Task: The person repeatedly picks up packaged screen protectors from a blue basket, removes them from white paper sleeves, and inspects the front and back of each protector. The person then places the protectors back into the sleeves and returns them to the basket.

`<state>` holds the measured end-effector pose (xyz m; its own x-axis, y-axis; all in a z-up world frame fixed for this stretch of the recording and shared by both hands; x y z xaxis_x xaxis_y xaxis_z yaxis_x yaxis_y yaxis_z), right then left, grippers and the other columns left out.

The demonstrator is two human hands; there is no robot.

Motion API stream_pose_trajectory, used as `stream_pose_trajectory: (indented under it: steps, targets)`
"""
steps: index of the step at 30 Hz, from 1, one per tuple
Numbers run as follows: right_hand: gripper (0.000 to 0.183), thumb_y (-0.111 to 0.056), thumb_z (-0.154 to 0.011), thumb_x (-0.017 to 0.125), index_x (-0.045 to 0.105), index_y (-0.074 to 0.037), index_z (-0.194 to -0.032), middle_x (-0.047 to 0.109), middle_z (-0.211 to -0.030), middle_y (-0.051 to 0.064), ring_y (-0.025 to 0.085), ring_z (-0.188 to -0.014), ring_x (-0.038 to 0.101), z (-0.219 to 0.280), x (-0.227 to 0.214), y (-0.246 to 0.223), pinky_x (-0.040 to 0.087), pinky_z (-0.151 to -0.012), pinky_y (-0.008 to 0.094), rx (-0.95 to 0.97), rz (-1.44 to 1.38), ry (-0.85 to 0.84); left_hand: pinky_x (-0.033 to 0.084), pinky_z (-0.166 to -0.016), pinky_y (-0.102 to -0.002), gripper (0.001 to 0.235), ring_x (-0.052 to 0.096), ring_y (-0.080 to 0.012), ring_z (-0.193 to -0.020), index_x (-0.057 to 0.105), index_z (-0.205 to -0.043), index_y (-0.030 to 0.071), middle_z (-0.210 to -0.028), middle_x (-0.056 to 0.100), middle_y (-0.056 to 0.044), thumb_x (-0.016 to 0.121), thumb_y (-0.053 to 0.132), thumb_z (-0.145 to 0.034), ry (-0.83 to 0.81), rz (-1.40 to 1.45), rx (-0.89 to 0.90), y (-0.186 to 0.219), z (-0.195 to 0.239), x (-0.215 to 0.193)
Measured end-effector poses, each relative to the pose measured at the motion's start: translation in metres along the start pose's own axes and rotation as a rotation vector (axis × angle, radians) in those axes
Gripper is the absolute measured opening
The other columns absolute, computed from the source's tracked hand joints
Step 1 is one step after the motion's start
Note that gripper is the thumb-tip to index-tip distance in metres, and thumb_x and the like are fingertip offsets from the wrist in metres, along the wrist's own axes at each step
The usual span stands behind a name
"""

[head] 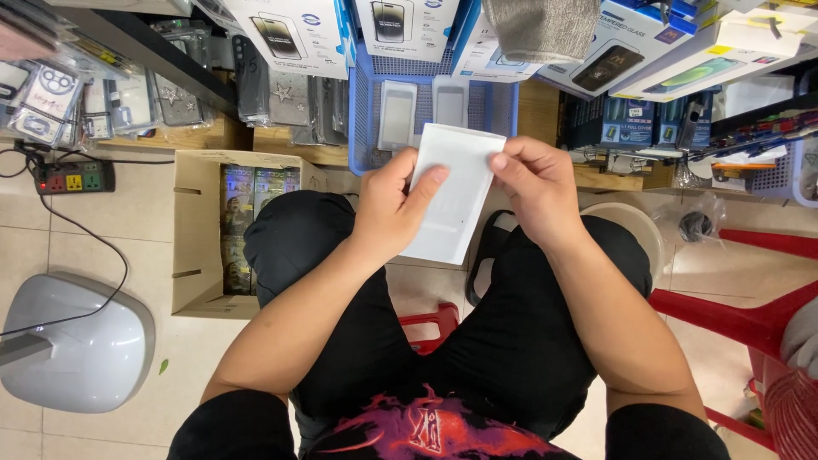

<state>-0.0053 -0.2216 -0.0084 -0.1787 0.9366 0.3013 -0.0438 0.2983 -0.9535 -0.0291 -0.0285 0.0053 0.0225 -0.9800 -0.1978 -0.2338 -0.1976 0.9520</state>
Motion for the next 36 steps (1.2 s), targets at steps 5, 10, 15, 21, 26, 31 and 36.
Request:
stream_pose_trajectory:
  steps: [5,10,15,21,26,31,36]
  targets:
    - [0.014,-0.004,-0.095,0.063,0.071,0.007,-0.094,0.066,-0.074,0.011,0.012,-0.072,0.060,0.003,0.011,-0.007,0.058,-0.070,0.031,0.038,0.073,-0.006,0.040,-0.044,-0.023,0.032,0.045,-0.0111,-0.043,0.052,-0.070,0.009,-0.045,0.046,-0.008,0.063,0.023,-0.097,-0.084,0.029,0.031,-0.006,0.002,0.003]
    - [0.014,-0.004,-0.096,0.063,0.068,0.002,-0.085,0.054,-0.060,0.006,0.004,-0.060,0.049,-0.001,-0.007,0.008,0.044,-0.056,0.016,-0.005,0.069,0.075,0.040,-0.045,-0.022,0.032,0.048,-0.0098,-0.045,0.053,-0.071,0.009,-0.045,0.048,-0.009,0.063,0.023,-0.097,-0.106,0.028,0.007,0.007,-0.005,-0.001]
    - [0.011,0.001,-0.092,0.066,0.069,0.006,-0.082,0.064,-0.062,0.017,0.018,-0.053,0.065,0.003,0.009,0.013,0.057,-0.055,0.028,0.018,0.145,-0.058,0.044,-0.056,-0.022,0.028,0.048,-0.0032,-0.061,0.064,-0.075,0.011,-0.050,0.051,-0.001,0.059,0.026,-0.099,-0.043,0.123,-0.092,0.013,-0.005,0.002]
    - [0.011,-0.007,-0.092,0.066,0.072,0.002,-0.090,0.069,-0.075,0.012,0.014,-0.071,0.060,0.009,0.035,0.017,0.056,-0.062,0.030,0.149,0.204,-0.235,0.046,-0.063,-0.025,0.029,0.050,-0.0089,-0.062,0.068,-0.081,0.012,-0.057,0.058,-0.003,0.054,0.028,-0.102,0.113,0.052,-0.096,-0.015,-0.010,-0.009]
    - [0.012,-0.005,-0.089,0.065,0.070,0.006,-0.091,0.070,-0.072,0.019,0.020,-0.065,0.070,0.020,0.054,0.020,0.060,-0.061,0.031,0.339,0.158,-0.357,0.045,-0.061,-0.026,0.039,0.051,-0.0110,-0.060,0.066,-0.076,0.011,-0.057,0.057,-0.003,0.052,0.034,-0.104,0.210,0.006,-0.050,-0.050,-0.026,-0.033]
    - [0.013,-0.003,-0.092,0.061,0.068,0.008,-0.094,0.068,-0.068,0.019,0.019,-0.062,0.069,0.008,0.052,0.023,0.061,-0.060,0.028,0.335,0.147,-0.346,0.045,-0.055,-0.026,0.043,0.053,-0.0111,-0.057,0.065,-0.071,0.009,-0.055,0.058,-0.005,0.051,0.031,-0.105,0.290,-0.074,0.004,-0.039,-0.032,-0.044]
    - [0.028,-0.018,-0.091,0.062,0.071,-0.004,-0.113,0.076,-0.092,0.012,0.016,-0.071,0.072,-0.016,0.045,0.040,0.061,-0.066,0.022,0.650,0.479,-0.382,0.052,-0.068,-0.027,0.040,0.066,-0.0132,-0.084,0.069,-0.090,0.009,-0.086,0.068,-0.002,0.043,0.038,-0.100,0.517,-0.130,0.069,-0.005,-0.040,-0.061]
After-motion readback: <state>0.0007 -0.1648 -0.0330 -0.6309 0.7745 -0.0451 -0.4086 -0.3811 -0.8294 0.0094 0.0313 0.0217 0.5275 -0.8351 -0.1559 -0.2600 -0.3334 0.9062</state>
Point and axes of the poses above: each hand's wrist, its own z-axis away from the middle knuckle, its own x-axis out of the palm, y = z × x, the point moved 1 cm from there along -z, towards the middle knuckle
